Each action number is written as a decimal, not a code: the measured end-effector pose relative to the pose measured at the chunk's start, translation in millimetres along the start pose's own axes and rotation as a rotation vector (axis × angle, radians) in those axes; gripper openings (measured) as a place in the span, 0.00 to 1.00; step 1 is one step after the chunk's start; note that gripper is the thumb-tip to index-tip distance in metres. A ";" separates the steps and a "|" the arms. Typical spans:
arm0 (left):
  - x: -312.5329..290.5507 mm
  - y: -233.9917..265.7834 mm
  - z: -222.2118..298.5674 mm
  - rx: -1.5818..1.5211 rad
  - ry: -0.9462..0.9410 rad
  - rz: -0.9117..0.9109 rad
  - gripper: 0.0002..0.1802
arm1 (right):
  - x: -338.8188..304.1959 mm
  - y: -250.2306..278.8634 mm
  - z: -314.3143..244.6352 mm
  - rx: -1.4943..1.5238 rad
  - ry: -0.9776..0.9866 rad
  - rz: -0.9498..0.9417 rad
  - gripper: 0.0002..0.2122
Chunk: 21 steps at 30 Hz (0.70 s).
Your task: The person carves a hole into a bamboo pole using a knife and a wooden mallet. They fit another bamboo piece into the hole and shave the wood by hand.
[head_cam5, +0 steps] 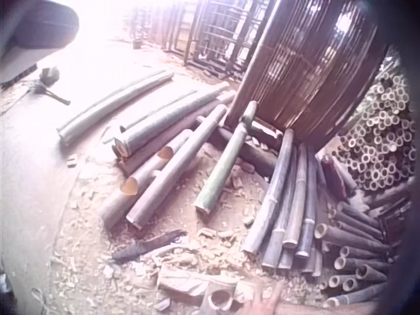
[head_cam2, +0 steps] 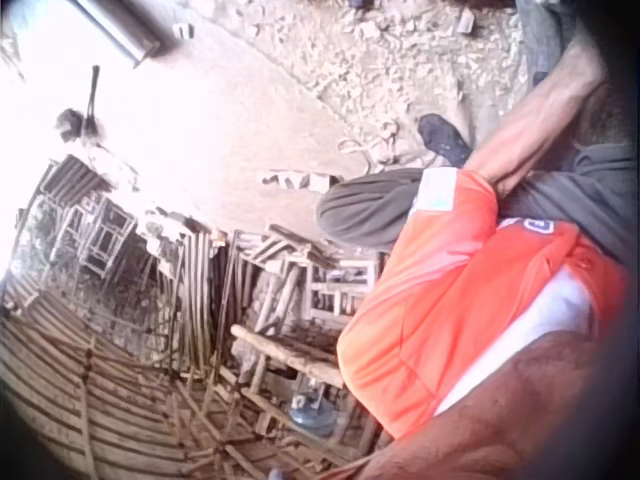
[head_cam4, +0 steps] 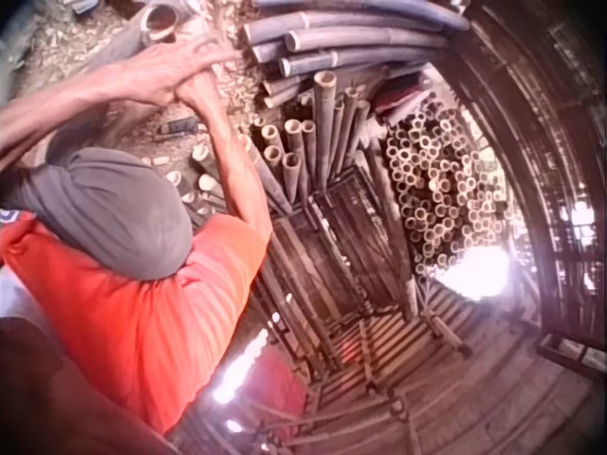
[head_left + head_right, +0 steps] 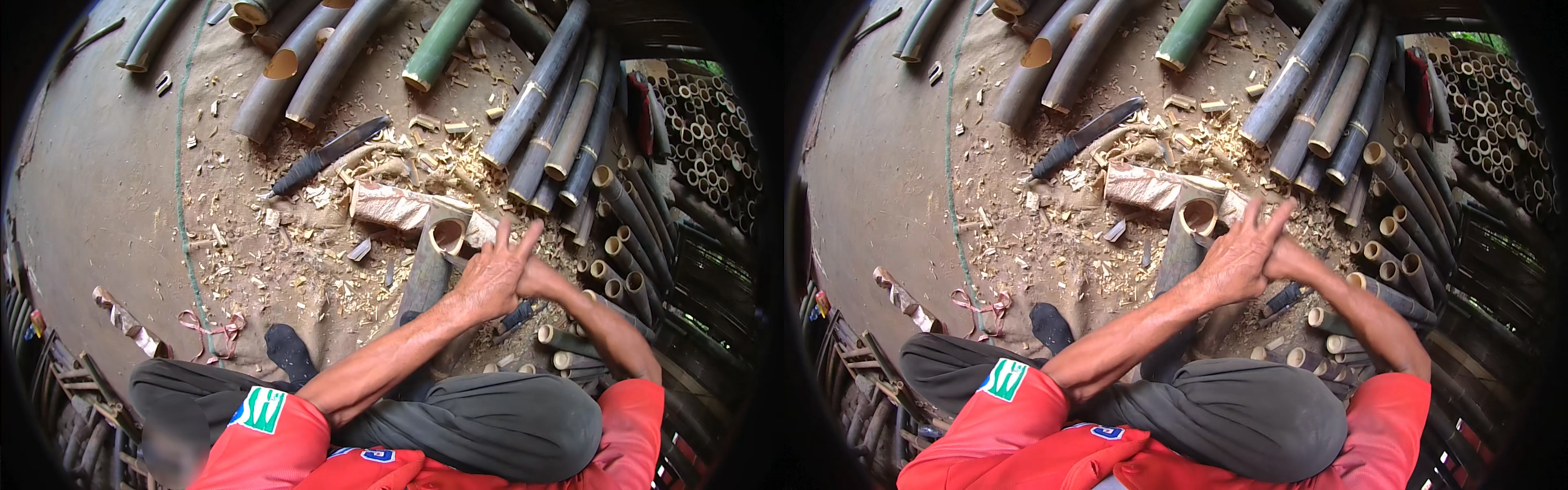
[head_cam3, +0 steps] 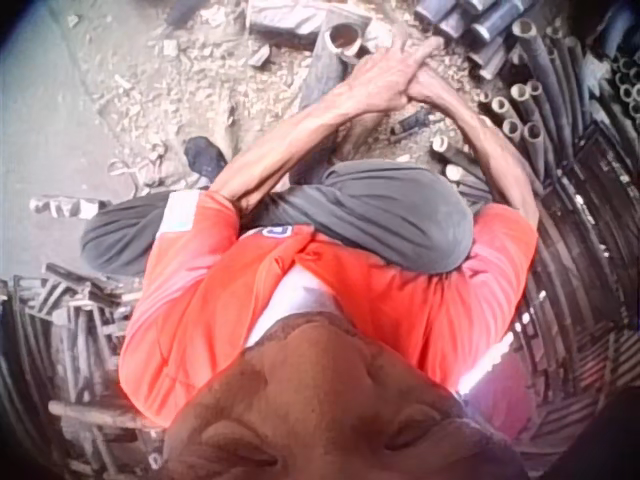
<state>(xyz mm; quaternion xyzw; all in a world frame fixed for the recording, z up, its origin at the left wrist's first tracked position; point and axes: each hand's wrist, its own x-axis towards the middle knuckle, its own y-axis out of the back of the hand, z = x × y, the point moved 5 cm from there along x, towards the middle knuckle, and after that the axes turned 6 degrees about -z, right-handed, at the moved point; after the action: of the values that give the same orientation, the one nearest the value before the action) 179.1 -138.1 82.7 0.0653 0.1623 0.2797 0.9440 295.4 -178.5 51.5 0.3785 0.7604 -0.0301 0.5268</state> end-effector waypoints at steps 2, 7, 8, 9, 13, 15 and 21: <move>8.5 -11.3 -9.9 0.183 -0.022 -0.443 0.59 | 0.6 -40.5 10.4 0.210 -0.130 0.059 0.23; -0.8 24.2 -7.3 0.273 -0.097 -0.325 0.49 | 3.8 -34.5 -13.6 0.043 0.205 -0.031 0.25; -1.7 17.8 -7.1 0.147 -0.092 -0.055 0.51 | 8.6 -2.2 -28.5 -0.272 0.335 0.018 0.24; -5.7 16.4 -6.2 -0.061 -0.220 0.237 0.51 | 7.7 18.2 -49.4 -0.519 0.338 -0.007 0.21; -13.3 8.2 -1.4 -0.193 -0.121 0.406 0.51 | 2.6 39.8 -59.1 -0.685 0.286 -0.145 0.14; -10.6 9.2 -3.2 -0.131 -0.078 0.242 0.51 | 7.8 18.7 -28.8 -0.351 0.206 -0.142 0.15; 0.0 12.6 -21.7 0.388 0.084 -0.992 0.42 | 18.8 -101.6 2.6 0.971 -0.199 0.038 0.17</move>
<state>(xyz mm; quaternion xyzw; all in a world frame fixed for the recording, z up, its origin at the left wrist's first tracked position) 165.3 -126.9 65.1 0.1428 0.2598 -0.2330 0.9262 232.7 -241.7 -1.1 0.5894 0.5975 -0.4073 0.3601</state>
